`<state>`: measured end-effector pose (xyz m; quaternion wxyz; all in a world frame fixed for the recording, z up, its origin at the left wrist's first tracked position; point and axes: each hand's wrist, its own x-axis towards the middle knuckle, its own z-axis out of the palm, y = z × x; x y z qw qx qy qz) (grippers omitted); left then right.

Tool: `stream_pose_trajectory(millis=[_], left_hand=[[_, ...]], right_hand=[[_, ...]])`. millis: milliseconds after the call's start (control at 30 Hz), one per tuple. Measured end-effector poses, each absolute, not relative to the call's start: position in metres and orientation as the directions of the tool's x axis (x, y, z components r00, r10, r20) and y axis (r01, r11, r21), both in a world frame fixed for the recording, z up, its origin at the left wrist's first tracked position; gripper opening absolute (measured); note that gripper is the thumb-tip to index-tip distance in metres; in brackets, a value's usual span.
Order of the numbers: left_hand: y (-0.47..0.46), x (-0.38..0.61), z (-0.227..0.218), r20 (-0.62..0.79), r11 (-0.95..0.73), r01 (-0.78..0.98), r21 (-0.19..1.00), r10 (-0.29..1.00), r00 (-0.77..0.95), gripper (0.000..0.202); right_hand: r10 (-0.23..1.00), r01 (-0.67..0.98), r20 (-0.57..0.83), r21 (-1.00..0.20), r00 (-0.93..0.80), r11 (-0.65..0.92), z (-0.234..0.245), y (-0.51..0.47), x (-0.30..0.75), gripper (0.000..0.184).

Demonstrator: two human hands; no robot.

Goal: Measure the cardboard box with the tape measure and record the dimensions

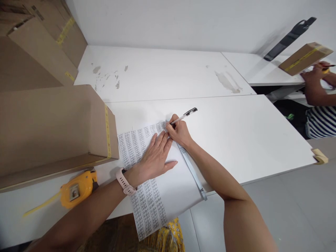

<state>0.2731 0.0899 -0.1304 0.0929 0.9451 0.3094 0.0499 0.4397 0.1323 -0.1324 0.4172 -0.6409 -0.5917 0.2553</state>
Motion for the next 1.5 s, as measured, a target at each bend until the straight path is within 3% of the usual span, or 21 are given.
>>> stream_pose_trajectory(millis=[1500], left_hand=[[0.0907,0.2733,-0.1288,0.025,-0.795,0.573,0.198,0.589,0.808,0.085]], right_hand=[[0.956,0.592,0.210,-0.804,0.203,0.051,-0.1301,0.1342,0.4409,0.017]])
